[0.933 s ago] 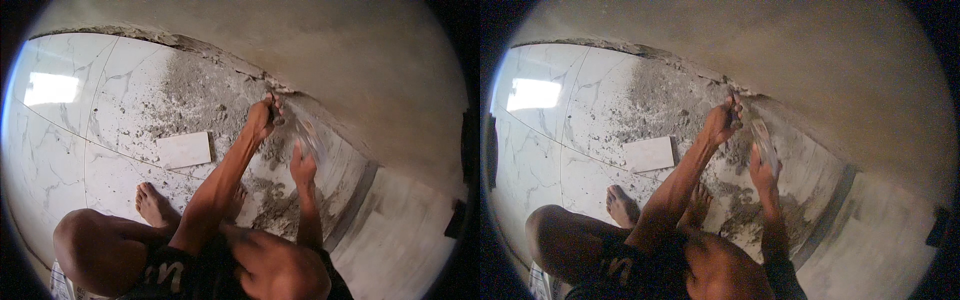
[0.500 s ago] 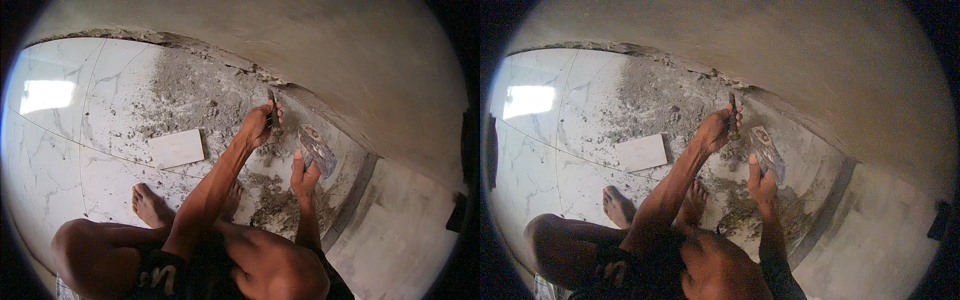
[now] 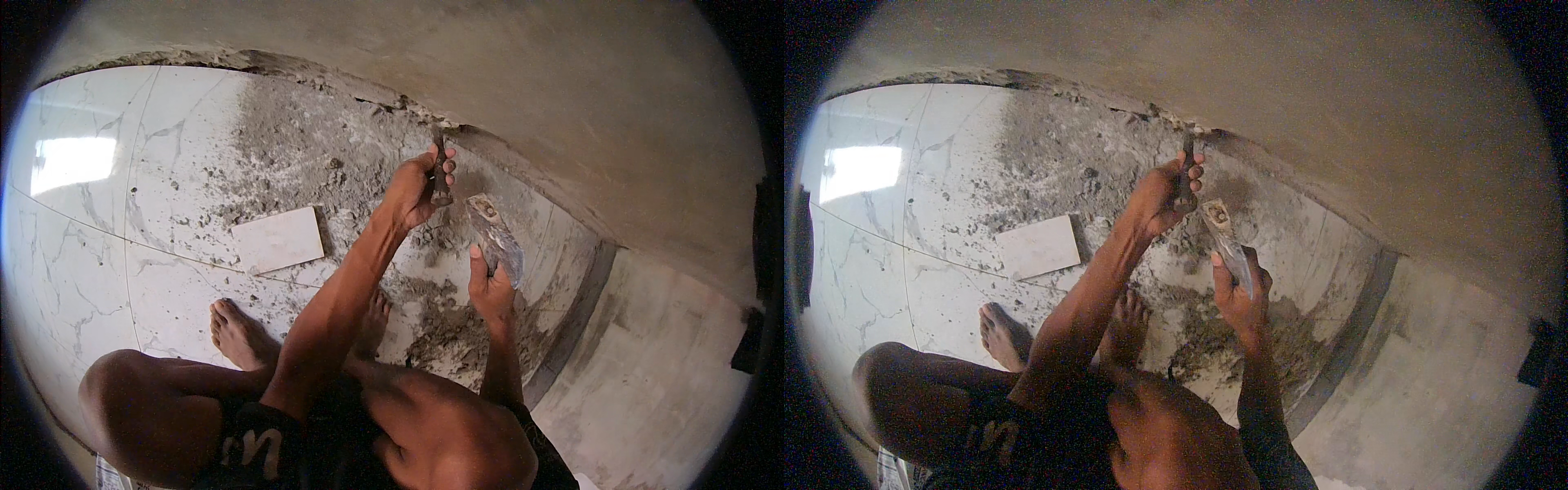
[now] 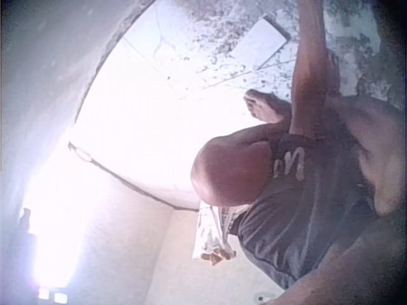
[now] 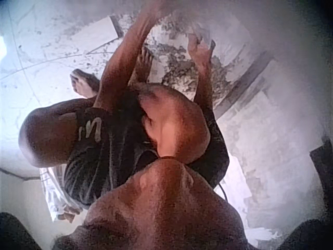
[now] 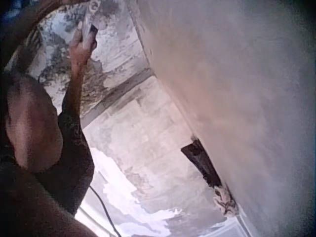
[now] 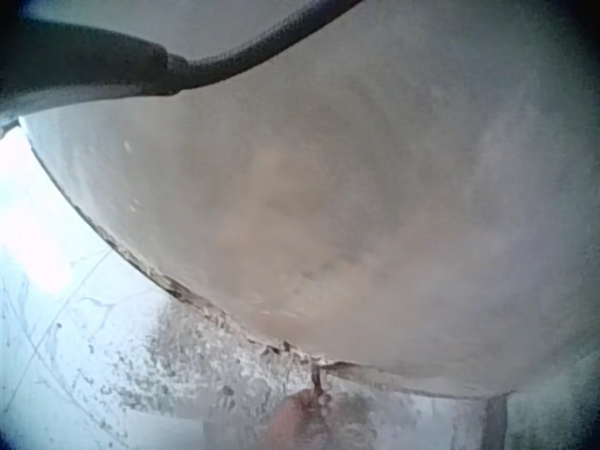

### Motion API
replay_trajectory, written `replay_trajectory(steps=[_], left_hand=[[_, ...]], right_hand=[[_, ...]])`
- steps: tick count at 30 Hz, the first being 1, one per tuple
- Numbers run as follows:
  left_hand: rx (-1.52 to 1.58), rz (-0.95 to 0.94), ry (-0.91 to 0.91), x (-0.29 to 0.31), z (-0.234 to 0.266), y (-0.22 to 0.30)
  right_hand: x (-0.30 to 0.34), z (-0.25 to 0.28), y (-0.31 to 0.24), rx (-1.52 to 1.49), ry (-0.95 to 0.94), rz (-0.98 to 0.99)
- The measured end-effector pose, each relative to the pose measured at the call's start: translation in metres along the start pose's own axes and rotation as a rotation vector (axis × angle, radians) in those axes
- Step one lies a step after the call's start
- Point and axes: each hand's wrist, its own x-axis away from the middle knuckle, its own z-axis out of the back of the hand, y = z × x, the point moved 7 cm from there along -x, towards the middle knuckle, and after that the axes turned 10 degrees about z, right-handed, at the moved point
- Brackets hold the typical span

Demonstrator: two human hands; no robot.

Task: The person sits on the floor and uses a scraper to remove old adhesive or debris from the edge of a tiled floor. The person repeatedly scrapes the same area along the wall base, clearing away residue.

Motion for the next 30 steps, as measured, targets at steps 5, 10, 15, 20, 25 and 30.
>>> replay_trajectory(steps=[5,10,15,20,25,30], left_hand=[[0.165,0.04,-0.213,0.006,0.006,0.014],[0.28,0.049,-0.235,0.009,0.003,0.015],[0.313,0.037,-0.263,0.006,-0.002,0.022],[0.226,0.039,-0.23,0.004,-0.003,0.023],[0.231,0.031,-0.173,0.006,0.001,0.024],[0.189,0.013,-0.175,0.007,-0.007,0.025]], right_hand=[[-0.017,-0.008,-0.024,-0.003,-0.049,0.176],[-0.024,-0.008,-0.029,0.024,-0.135,0.136],[-0.024,-0.019,-0.024,0.044,-0.266,0.146],[-0.032,-0.027,-0.03,0.203,-0.279,0.309],[-0.03,-0.03,-0.072,0.375,-0.236,0.695],[-0.037,-0.039,-0.031,0.572,-0.434,0.353]])
